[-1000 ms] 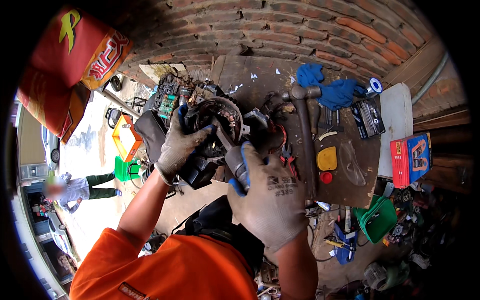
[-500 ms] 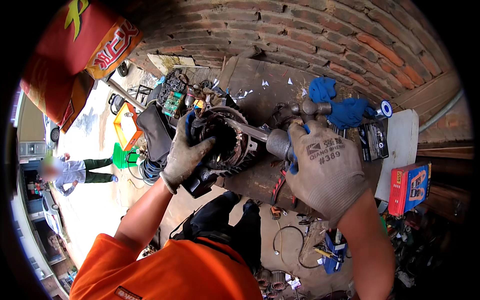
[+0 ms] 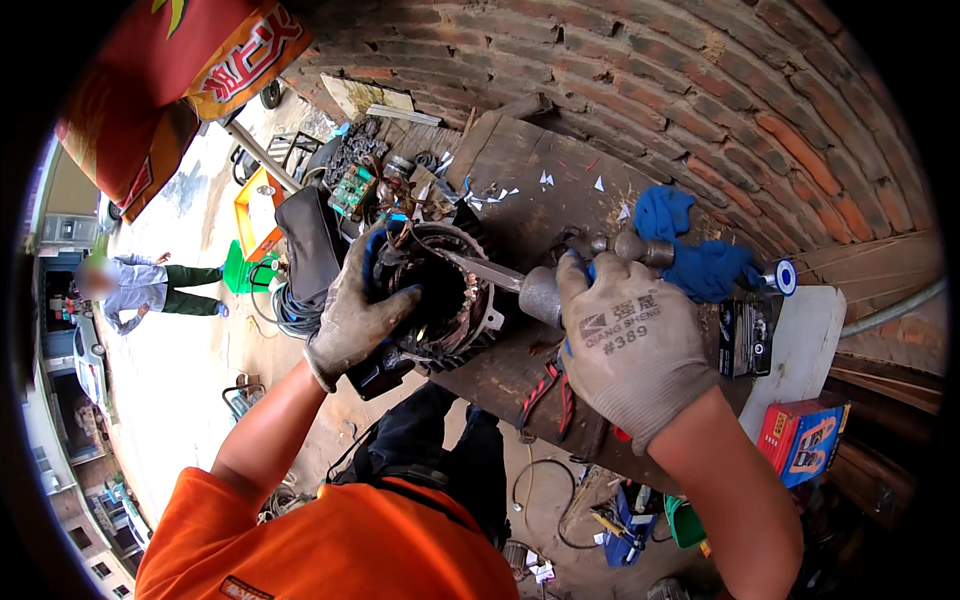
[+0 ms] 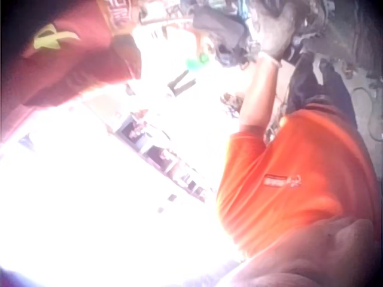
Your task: The person disassembles a motor component on a cluttered workbench, using a hammer to strike a metal shaft and remove parts. They then use pliers to pull out copper windings and debris from the motor casing.
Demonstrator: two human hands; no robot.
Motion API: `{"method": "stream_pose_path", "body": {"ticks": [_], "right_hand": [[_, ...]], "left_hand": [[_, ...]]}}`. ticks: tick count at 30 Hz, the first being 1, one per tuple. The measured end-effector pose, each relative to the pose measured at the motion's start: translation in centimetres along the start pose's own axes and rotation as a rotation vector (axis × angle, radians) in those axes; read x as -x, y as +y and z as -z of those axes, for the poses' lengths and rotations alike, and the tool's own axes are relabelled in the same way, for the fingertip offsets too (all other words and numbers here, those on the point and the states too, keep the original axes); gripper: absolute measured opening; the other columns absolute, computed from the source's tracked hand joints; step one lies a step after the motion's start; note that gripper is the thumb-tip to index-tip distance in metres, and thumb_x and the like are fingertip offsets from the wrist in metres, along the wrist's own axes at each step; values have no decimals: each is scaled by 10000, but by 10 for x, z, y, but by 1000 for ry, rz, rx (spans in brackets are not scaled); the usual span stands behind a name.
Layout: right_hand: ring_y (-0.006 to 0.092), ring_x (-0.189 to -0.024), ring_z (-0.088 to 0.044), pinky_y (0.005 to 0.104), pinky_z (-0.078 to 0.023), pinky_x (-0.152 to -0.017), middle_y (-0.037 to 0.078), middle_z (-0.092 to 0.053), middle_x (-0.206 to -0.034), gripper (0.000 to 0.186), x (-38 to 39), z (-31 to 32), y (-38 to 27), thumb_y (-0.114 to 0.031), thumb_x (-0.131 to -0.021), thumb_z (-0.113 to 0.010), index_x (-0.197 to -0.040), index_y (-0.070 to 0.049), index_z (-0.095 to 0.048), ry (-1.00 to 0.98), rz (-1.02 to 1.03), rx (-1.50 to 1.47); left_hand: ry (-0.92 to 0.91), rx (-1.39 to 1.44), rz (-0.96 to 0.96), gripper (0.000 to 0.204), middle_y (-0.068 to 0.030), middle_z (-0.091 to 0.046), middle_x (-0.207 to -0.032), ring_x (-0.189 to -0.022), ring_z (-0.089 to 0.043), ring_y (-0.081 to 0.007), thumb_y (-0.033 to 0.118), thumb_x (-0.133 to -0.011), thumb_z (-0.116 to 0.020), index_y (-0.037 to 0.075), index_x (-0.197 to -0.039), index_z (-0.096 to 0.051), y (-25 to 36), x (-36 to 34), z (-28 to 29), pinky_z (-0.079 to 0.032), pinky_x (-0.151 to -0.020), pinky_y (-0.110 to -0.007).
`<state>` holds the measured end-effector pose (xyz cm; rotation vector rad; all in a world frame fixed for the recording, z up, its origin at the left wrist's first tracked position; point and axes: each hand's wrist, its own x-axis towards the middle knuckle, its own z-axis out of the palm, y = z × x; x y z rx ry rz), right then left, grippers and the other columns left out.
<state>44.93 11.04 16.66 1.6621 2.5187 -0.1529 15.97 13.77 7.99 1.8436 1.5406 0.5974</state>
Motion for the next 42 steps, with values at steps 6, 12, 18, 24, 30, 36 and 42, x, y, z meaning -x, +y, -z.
{"method": "stream_pose_path", "body": {"ticks": [6,12,18,24,30,36,42], "right_hand": [[299,-964,-666,401,-546,-793,184,-656,-1028,550,-27,10,36,-239,-723,-722,-1191,25,-603,-22,239,-96],[304,-857,-700,405,-554,-767,209,-687,-873,400,-61,18,58,-216,-671,-705,-1001,8,-685,-96,286,-154],[278,-865,-706,376,-550,-787,215,-706,-939,483,-73,-8,79,-176,-623,-694,-1086,-36,-704,-442,-67,-669],[289,-880,-699,367,-549,-801,199,-697,-991,578,-50,5,72,-166,-623,-685,-1186,-37,-673,-367,-159,-686],[334,-833,-700,408,-552,-791,184,-695,-889,476,-24,39,50,-227,-645,-694,-1077,-26,-689,-409,-182,-561],[292,-711,-708,375,-571,-664,179,-695,-776,340,-27,31,25,-148,-706,-662,-1006,11,-690,-487,-179,-517],[337,-778,-716,408,-579,-697,230,-684,-838,343,-34,31,16,-223,-741,-686,-957,42,-671,-464,-91,-459]], "left_hand": [[-12,55,36,801,-242,-472,-1357,-1272,-474,-389,261,-740,-763,10,-1408,-401,7,1,1,-377,-1079,-437],[-39,-18,41,786,-193,-503,-1348,-1266,-480,-318,202,-739,-758,24,-1416,-400,10,1,5,-387,-1071,-401],[-46,88,52,756,-153,-545,-1315,-1222,-512,-241,113,-750,-729,38,-1426,-399,5,0,6,-409,-1048,-361],[-36,106,99,744,-118,-553,-1322,-1205,-523,-187,17,-779,-687,24,-1449,-365,2,4,4,-417,-1042,-332],[-6,214,124,764,-154,-533,-1359,-1234,-533,-234,67,-746,-718,54,-1438,-396,-1,2,-1,-415,-1057,-358],[0,305,80,694,-100,-572,-1304,-1186,-560,-187,-75,-794,-631,27,-1434,-386,-1,3,-2,-444,-1039,-332],[-34,458,146,649,-107,-589,-1265,-1165,-561,-178,-74,-808,-631,27,-1408,-404,18,1,-2,-443,-1029,-330]]}}
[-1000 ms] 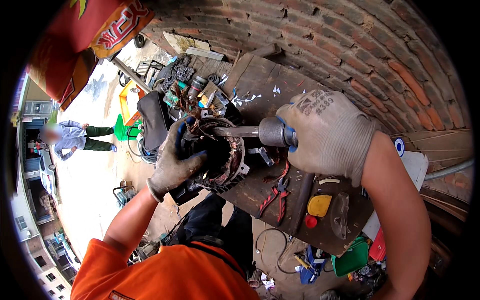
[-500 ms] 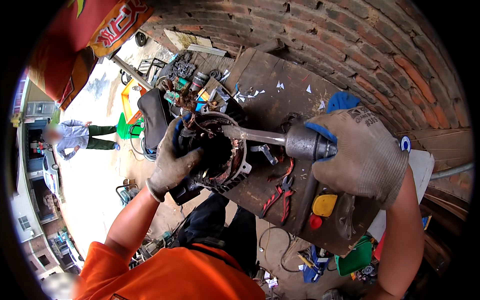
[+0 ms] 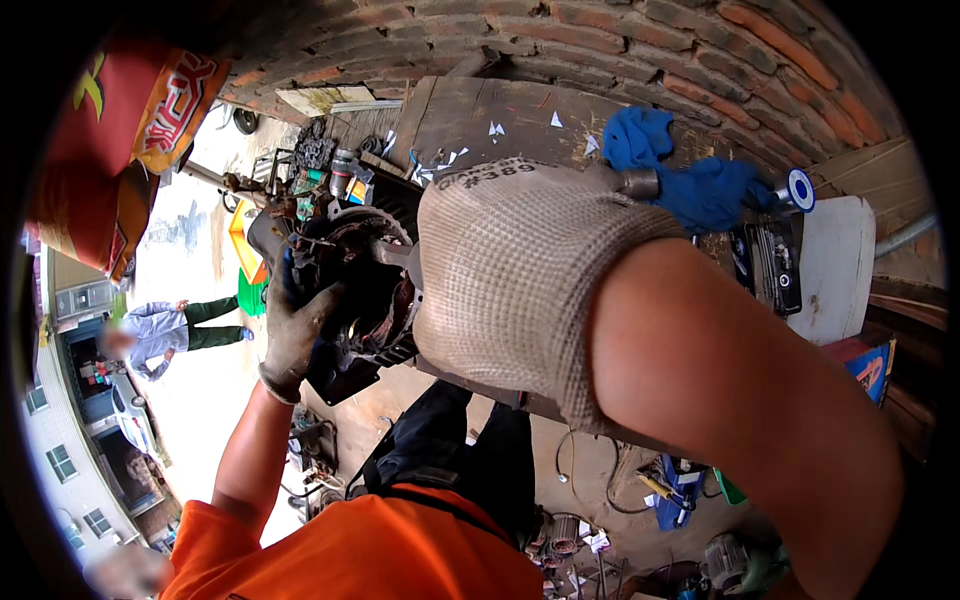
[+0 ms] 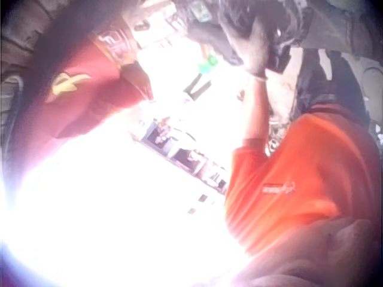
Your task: The person disassembles a motor component on a cluttered workbench, using a hammer to strike a metal shaft and remove parts. They then use pliers to pull out copper windings and debris from the motor casing.
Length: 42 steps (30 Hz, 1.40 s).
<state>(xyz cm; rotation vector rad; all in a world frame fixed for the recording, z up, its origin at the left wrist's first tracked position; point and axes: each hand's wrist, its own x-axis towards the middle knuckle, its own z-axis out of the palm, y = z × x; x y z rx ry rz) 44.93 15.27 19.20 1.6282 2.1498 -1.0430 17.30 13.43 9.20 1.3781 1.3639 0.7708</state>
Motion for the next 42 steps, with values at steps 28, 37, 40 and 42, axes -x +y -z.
{"method": "stream_pose_path", "body": {"ticks": [28,37,40,42], "right_hand": [[348,-956,-686,385,-540,-851,242,-676,-1080,669,-14,-60,79,-273,-706,-746,-1256,73,-588,120,313,-559],[206,-867,-678,312,-561,-775,175,-646,-1092,612,60,-35,47,-93,-723,-713,-1290,59,-537,161,-125,-605],[200,-932,-658,320,-561,-797,171,-628,-1112,616,84,-69,48,-59,-732,-704,-1305,61,-510,425,-155,-666],[189,-949,-649,319,-558,-806,172,-629,-1105,602,85,-81,40,-82,-730,-719,-1281,67,-526,453,-179,-844]], "left_hand": [[-28,3,-6,749,-120,-523,-1353,-1239,-512,-184,-70,-795,-668,-3,-1457,-323,-11,2,8,-407,-1072,-340],[-47,73,-51,749,-90,-561,-1317,-1229,-526,-174,-78,-781,-706,27,-1443,-372,-6,-8,8,-413,-1064,-332],[-36,-133,-18,823,-123,-566,-1319,-1203,-558,-211,49,-729,-813,25,-1432,-386,11,-13,6,-455,-1029,-350],[-43,-334,-155,873,-165,-563,-1329,-1190,-586,-261,149,-702,-863,22,-1426,-392,14,-19,10,-483,-1002,-365]]}}
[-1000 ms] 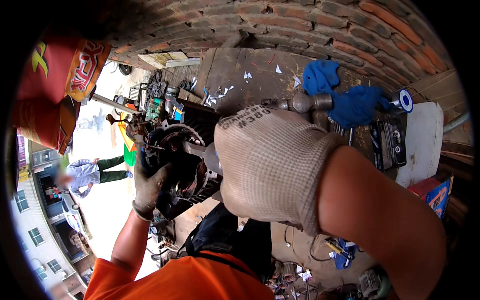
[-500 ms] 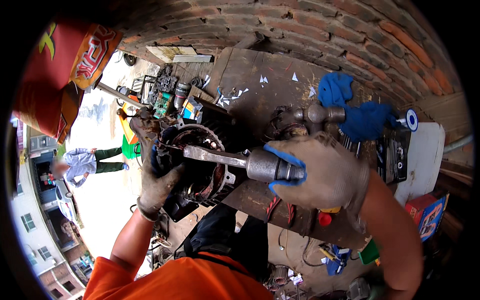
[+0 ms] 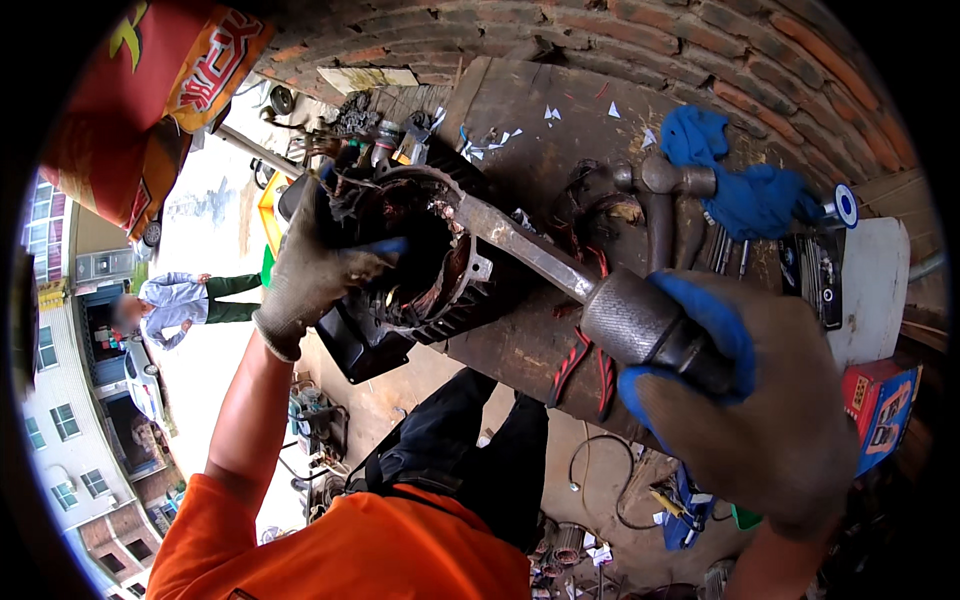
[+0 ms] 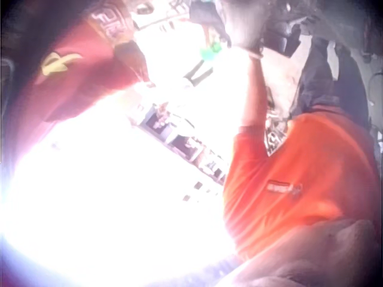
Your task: The person disassembles a motor component on a cluttered workbench, using a hammer to strike a metal shaft and remove parts. They then use pliers to pull out copper windings and debris from the motor casing.
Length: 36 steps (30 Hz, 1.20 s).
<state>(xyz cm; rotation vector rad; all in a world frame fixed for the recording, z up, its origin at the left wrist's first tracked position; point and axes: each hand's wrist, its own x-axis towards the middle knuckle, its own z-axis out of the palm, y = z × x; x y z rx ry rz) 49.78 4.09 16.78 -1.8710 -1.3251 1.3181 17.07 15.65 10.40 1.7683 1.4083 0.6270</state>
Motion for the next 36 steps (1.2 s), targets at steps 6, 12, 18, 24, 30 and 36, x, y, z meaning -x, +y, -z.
{"method": "stream_pose_path", "body": {"ticks": [6,12,18,24,30,36], "right_hand": [[139,-896,-657,284,-547,-784,163,-666,-1039,618,10,-25,14,-131,-712,-774,-1252,90,-569,-68,-103,-297],[188,-999,-646,306,-528,-874,168,-633,-1181,651,30,-40,8,-92,-687,-669,-1306,75,-553,-101,-7,-403],[130,-904,-647,260,-541,-769,140,-662,-1073,609,32,-74,-21,-97,-743,-677,-1311,80,-548,-71,-30,-467],[69,-800,-599,226,-514,-696,66,-662,-951,481,28,-104,-28,-106,-866,-698,-1290,71,-557,-4,56,-597],[55,-848,-553,228,-485,-736,46,-613,-955,195,16,-122,-21,-106,-991,-554,-1130,29,-568,22,262,-507],[160,-808,-613,315,-512,-731,134,-637,-936,283,20,-140,-12,-129,-940,-597,-1145,59,-545,169,329,-556]], "left_hand": [[-14,-627,-177,727,-172,-692,-1120,-1028,-667,-339,348,-741,-827,45,-1318,-507,26,-16,-1,-532,-874,-417],[-27,-536,-161,322,-159,-716,-802,-690,-675,-187,294,-903,-664,2,-1033,-701,13,-30,9,-518,-635,-350],[-201,-186,-19,492,-196,-719,-1000,-955,-698,-331,386,-872,-711,44,-1220,-639,2,-31,26,-512,-900,-430],[-7,-525,-575,857,-228,-474,-1410,-1287,-488,-386,289,-729,-833,28,-1434,-421,41,51,25,-417,-1081,-459],[-126,-154,-772,1035,-236,-438,-1445,-1379,-382,-434,228,-642,-867,-13,-1482,-312,46,65,-45,-270,-1140,-585],[-55,-189,-828,866,-229,-502,-1374,-1294,-483,-427,182,-743,-790,-49,-1447,-341,29,66,-61,-304,-1110,-612]]}}
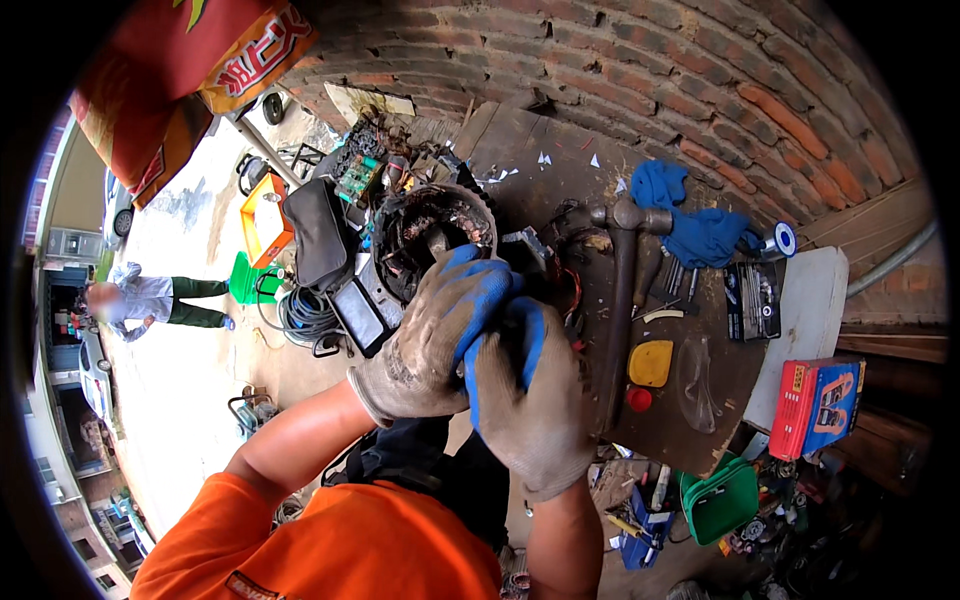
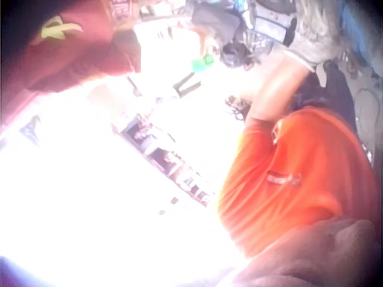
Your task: The person disassembles a motor component on a cluttered workbench, using a hammer to strike a metal shaft and remove parts. They then use pliers to pull out copper windings and debris from the motor casing.
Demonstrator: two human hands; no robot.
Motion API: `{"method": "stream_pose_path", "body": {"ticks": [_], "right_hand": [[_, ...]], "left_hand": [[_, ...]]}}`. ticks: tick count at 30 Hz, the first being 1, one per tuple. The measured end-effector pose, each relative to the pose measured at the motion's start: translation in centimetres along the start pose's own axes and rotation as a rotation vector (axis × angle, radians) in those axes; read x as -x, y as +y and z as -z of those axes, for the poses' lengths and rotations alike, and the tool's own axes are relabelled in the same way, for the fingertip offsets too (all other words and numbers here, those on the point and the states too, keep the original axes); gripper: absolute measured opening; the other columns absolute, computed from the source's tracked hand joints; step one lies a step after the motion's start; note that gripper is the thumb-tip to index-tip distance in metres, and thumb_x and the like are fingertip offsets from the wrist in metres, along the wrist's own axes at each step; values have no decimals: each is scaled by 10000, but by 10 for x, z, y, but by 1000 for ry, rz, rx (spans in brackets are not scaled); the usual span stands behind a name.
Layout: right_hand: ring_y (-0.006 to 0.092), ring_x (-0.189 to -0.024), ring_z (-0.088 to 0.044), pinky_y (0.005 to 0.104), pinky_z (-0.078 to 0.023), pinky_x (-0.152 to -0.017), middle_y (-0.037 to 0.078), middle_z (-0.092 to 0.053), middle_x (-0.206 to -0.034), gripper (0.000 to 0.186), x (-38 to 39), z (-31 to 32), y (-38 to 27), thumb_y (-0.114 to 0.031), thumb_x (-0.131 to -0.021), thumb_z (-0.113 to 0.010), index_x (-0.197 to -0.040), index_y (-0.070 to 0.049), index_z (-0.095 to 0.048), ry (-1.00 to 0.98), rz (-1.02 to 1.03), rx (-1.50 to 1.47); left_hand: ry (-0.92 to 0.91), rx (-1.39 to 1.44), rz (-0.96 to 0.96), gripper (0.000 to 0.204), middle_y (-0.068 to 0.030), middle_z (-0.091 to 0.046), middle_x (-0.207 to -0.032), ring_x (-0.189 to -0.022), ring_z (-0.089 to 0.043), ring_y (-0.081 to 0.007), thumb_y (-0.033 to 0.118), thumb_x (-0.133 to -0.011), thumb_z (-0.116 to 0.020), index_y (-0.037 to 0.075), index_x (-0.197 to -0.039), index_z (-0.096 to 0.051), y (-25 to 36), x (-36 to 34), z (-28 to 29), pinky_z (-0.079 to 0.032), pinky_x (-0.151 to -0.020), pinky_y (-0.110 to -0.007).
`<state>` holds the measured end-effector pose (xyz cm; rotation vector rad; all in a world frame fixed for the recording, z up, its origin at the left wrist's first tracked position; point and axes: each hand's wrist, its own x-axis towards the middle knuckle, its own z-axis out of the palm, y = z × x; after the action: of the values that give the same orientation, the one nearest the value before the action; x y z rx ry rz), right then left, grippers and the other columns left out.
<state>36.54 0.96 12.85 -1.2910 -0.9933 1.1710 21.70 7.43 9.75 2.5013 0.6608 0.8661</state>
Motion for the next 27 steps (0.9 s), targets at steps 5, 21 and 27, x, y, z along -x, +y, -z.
{"method": "stream_pose_path", "body": {"ticks": [5,21,27], "right_hand": [[313,-910,-668,375,-530,-787,222,-638,-1037,390,21,-5,7,-135,-911,-613,-1220,82,-514,40,167,172],[186,-861,-572,298,-484,-750,234,-598,-1260,602,24,8,-4,-294,-979,-581,-1404,87,-390,52,104,-120],[378,-1135,-607,415,-491,-950,204,-611,-1263,590,-65,89,128,-357,-886,-653,-1354,-25,-516,447,-148,1290]], "left_hand": [[14,55,-40,753,-249,-539,-1298,-1193,-548,-434,175,-786,-749,-45,-1406,-385,9,4,4,-354,-1066,-615],[-46,69,37,773,-166,-577,-1177,-1095,-575,-402,224,-685,-860,32,-1354,-522,-9,-1,13,-465,-947,-526],[-17,49,-8,575,-114,-576,-1094,-1096,-558,-363,293,-603,-877,137,-1116,-669,-13,5,4,-442,-951,-499]]}}
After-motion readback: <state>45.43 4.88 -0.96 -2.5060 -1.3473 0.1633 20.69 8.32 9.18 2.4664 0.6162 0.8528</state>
